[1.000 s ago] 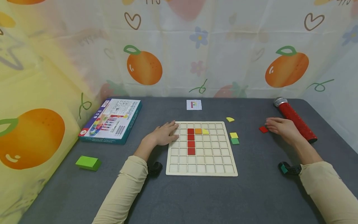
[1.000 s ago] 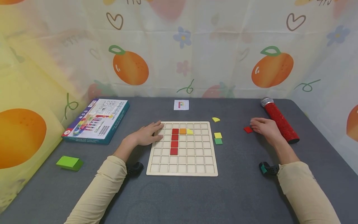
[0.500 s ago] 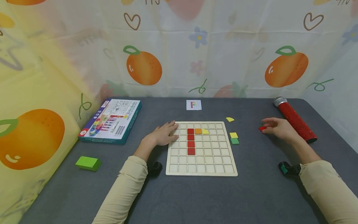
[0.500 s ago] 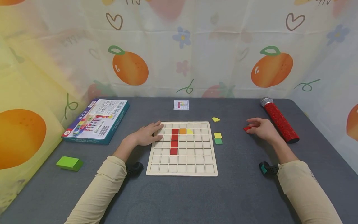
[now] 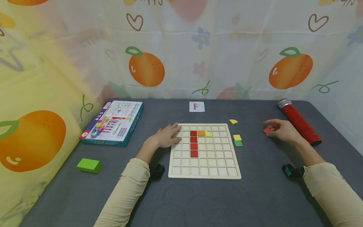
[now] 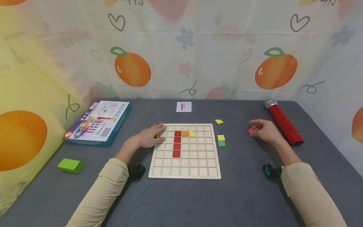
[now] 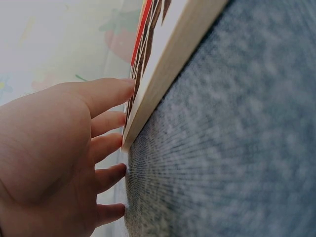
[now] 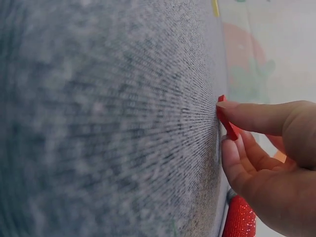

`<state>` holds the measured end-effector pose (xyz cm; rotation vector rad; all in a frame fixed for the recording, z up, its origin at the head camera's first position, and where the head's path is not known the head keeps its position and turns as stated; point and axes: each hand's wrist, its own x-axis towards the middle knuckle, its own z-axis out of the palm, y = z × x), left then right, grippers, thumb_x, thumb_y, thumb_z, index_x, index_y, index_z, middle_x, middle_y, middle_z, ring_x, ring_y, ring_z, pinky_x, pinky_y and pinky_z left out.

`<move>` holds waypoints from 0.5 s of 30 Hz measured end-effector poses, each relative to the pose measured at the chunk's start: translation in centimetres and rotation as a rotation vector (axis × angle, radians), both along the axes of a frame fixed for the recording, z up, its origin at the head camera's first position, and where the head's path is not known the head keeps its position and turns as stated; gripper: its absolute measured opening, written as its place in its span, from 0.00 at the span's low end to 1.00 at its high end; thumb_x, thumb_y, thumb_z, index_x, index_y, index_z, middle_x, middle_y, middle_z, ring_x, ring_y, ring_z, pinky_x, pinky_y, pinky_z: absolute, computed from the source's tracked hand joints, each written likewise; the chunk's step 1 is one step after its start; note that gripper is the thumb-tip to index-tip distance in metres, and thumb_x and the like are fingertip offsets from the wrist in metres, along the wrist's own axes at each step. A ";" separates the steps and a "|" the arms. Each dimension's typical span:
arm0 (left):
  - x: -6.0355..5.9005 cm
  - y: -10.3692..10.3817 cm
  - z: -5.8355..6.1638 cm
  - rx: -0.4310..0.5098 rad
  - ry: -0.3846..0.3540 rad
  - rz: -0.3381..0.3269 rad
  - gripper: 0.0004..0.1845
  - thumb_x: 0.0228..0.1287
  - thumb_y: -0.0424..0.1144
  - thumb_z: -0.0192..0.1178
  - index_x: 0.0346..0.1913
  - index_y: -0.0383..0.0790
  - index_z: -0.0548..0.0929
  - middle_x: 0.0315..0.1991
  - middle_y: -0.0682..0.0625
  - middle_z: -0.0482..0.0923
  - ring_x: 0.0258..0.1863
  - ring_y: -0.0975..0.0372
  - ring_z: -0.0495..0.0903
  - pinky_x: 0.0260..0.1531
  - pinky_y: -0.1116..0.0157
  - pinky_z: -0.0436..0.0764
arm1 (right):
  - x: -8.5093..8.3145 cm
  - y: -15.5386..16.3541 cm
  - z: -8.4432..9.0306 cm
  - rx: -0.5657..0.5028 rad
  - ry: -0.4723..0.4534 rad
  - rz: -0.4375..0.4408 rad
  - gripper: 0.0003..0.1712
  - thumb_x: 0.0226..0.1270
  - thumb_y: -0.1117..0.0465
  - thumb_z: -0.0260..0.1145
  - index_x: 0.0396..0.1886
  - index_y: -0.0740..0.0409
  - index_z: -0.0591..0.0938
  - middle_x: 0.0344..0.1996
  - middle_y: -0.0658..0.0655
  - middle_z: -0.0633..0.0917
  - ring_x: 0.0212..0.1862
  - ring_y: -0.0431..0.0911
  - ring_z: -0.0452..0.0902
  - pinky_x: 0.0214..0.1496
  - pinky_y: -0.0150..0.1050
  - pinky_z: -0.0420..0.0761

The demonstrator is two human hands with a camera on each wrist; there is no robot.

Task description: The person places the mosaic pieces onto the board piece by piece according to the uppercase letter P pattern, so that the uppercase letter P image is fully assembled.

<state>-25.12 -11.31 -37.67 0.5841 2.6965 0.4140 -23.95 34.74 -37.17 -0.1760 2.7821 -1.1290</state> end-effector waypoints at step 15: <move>0.0 0.0 -0.1 0.008 0.001 0.002 0.34 0.73 0.51 0.48 0.76 0.43 0.52 0.75 0.45 0.43 0.73 0.49 0.42 0.67 0.44 0.44 | -0.1 0.1 0.1 0.112 0.024 -0.045 0.22 0.67 0.61 0.64 0.56 0.70 0.76 0.44 0.68 0.80 0.41 0.52 0.75 0.35 0.36 0.75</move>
